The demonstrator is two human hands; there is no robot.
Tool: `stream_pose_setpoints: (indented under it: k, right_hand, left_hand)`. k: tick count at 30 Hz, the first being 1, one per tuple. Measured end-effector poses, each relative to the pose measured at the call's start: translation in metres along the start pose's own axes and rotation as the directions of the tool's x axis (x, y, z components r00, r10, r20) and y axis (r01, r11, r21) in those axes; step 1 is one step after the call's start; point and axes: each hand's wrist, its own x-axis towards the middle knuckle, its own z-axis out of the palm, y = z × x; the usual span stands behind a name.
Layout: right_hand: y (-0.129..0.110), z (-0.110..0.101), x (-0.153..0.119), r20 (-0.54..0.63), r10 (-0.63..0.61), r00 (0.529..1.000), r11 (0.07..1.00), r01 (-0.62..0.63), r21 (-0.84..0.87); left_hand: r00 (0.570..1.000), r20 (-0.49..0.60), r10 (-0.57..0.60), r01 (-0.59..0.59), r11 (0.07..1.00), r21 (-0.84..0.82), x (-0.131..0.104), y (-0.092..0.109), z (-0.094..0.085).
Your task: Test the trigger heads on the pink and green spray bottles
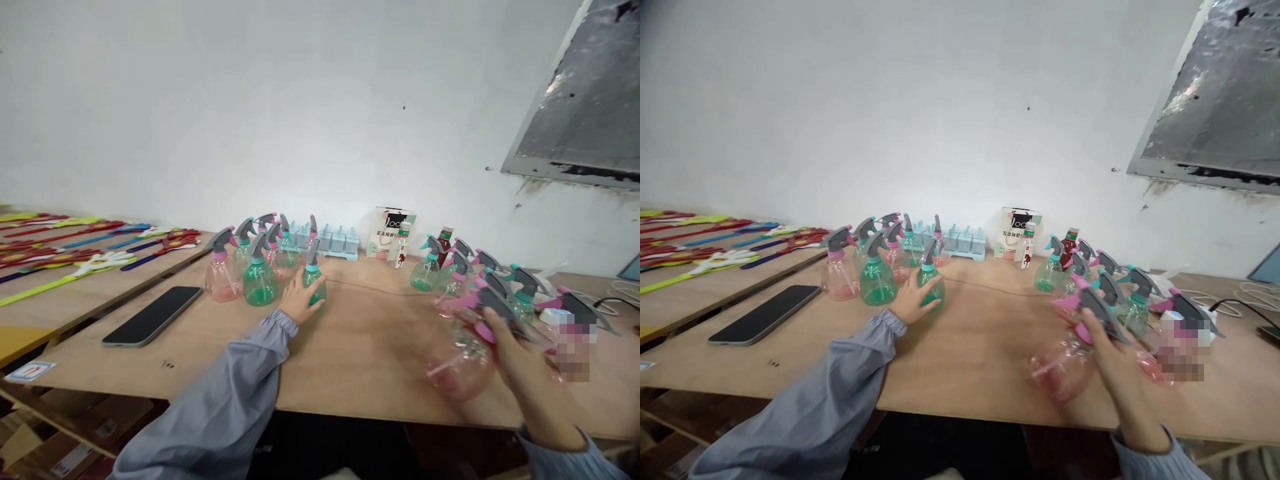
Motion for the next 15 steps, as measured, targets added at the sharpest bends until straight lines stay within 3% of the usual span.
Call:
stream_pose_setpoints:
  k: [3, 6, 11, 15]
  right_hand:
    - [0.010, -0.053, 0.012, -0.179, 0.062, 0.982, 0.986, -0.088, -0.139]
    - [0.018, -0.082, 0.021, -0.299, 0.141, 0.944, 0.949, -0.215, -0.230]
    - [0.041, -0.086, 0.034, -0.365, 0.200, 0.909, 0.935, -0.289, -0.207]
    - [0.049, -0.074, 0.043, -0.298, 0.070, 0.952, 0.963, -0.142, -0.228]
  left_hand:
    - [1.000, -0.007, 0.003, -0.003, 1.000, 0.012, 0.000, -0.001, 0.001]
    - [1.000, -0.021, 0.009, -0.009, 1.000, 0.018, 0.000, -0.002, 0.001]
    - [1.000, -0.015, 0.003, -0.003, 1.000, 0.022, 0.001, -0.003, 0.003]
    - [1.000, -0.028, 0.006, -0.005, 1.000, 0.018, 0.001, -0.004, 0.006]
